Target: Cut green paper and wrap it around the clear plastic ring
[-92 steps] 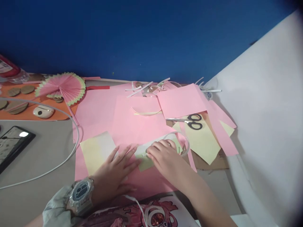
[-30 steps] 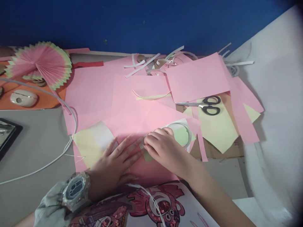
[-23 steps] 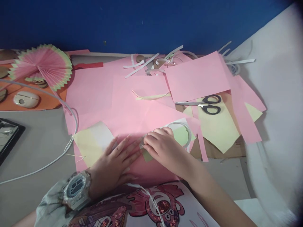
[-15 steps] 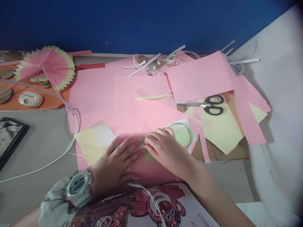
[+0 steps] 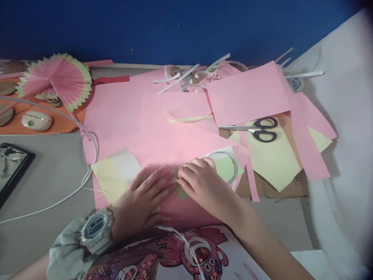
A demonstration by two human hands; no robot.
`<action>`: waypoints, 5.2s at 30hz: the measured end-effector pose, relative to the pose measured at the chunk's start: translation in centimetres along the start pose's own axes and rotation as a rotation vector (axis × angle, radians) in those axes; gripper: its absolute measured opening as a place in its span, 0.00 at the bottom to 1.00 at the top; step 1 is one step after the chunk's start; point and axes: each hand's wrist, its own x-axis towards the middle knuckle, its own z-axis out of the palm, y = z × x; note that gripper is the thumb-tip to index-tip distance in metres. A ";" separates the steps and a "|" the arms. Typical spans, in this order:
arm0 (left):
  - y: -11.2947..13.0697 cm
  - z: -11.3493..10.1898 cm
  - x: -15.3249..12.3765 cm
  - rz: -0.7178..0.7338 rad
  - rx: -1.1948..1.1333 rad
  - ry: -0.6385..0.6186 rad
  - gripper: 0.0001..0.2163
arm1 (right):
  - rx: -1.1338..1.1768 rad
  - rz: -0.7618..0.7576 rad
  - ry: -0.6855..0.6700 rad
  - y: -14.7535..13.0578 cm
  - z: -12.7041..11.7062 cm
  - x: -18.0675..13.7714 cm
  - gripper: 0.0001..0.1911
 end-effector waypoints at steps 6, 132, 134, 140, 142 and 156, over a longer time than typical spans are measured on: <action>-0.1 -0.2 0.0 0.010 0.012 -0.011 0.32 | 0.001 0.002 -0.001 0.0 -0.1 -0.1 0.09; 4.7 1.0 1.4 -0.216 0.040 0.141 0.42 | 0.050 0.334 0.101 0.4 -1.2 -1.9 0.06; 4.7 1.1 1.4 -0.219 0.035 0.139 0.42 | 0.044 0.332 0.116 0.4 -1.0 -1.7 0.06; 4.6 1.4 1.3 -0.212 0.033 0.143 0.42 | 0.000 0.314 0.195 0.1 -0.2 -1.4 0.04; 4.4 1.4 1.3 -0.203 0.030 0.146 0.42 | -0.016 0.292 0.230 0.0 0.0 -1.4 0.04; 3.8 1.5 1.1 -0.162 -0.011 0.140 0.40 | 0.021 0.255 0.299 0.2 1.3 -1.4 0.05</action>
